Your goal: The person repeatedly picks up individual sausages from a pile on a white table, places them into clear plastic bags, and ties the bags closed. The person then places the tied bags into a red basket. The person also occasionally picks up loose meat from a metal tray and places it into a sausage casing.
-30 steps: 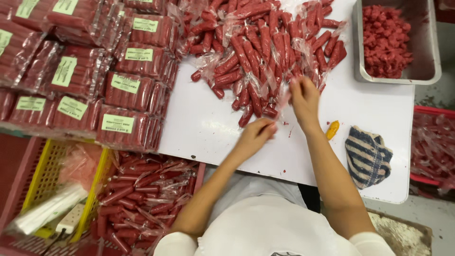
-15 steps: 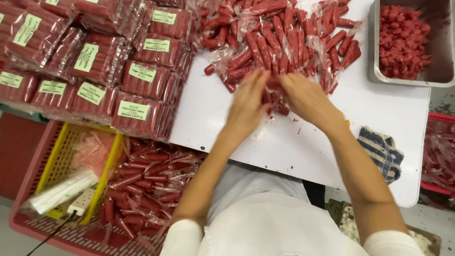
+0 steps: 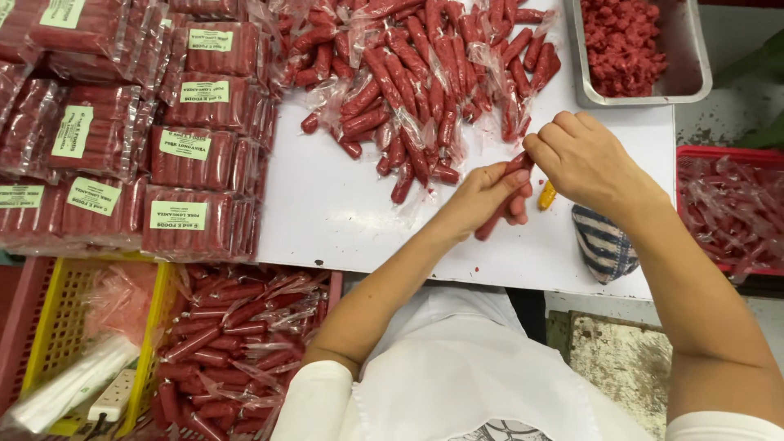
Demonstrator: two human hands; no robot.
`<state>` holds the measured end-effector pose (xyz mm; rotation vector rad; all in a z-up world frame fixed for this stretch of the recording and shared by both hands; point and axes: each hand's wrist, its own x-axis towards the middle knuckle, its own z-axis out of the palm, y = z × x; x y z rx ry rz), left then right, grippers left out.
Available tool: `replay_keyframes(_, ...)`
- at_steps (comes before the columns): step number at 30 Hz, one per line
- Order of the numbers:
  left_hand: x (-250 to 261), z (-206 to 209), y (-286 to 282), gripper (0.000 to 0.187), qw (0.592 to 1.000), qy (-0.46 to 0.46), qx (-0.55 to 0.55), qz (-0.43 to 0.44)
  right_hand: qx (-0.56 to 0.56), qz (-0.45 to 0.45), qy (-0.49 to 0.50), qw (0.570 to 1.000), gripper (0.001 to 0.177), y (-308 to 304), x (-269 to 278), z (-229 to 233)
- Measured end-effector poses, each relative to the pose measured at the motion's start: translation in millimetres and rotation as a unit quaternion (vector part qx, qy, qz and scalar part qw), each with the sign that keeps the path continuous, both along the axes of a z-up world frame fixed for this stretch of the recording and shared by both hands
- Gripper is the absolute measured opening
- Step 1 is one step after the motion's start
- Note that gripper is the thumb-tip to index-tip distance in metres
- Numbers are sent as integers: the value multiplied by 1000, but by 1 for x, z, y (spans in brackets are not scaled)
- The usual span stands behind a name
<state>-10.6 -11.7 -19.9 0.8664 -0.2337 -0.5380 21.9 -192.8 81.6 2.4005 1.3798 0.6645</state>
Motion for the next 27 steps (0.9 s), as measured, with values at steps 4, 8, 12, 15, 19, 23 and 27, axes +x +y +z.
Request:
replay_keyframes(4, 19, 11, 37, 44, 993, 6, 115, -25, -33, -133, 56, 989, 40, 19, -13, 1)
replay_keyframes(8, 17, 23, 66, 35, 981, 39, 189, -14, 5, -205, 243, 948, 95, 74, -40, 27)
replay_keyframes(12, 39, 2, 70, 26, 902, -257, 338, 80, 81, -172, 209, 959, 51, 74, -14, -52)
replay_keyframes(15, 47, -2, 63, 24, 803, -347, 472, 107, 82, -38, -26, 996, 14, 40, 26, -108)
replay_keyframes(19, 42, 12, 32, 33, 836, -284, 462, 81, 124, 34, 45, 991, 21, 1, 35, -98)
replay_keyframes(23, 41, 15, -29, 26, 997, 38, 58, 36, 192, 125, 91, 969, 32, -40, 48, -72)
replay_keyframes(27, 39, 49, -51, 26, 997, 65, -30, -14, 218, 128, 86, 964, 19, -109, 85, -99)
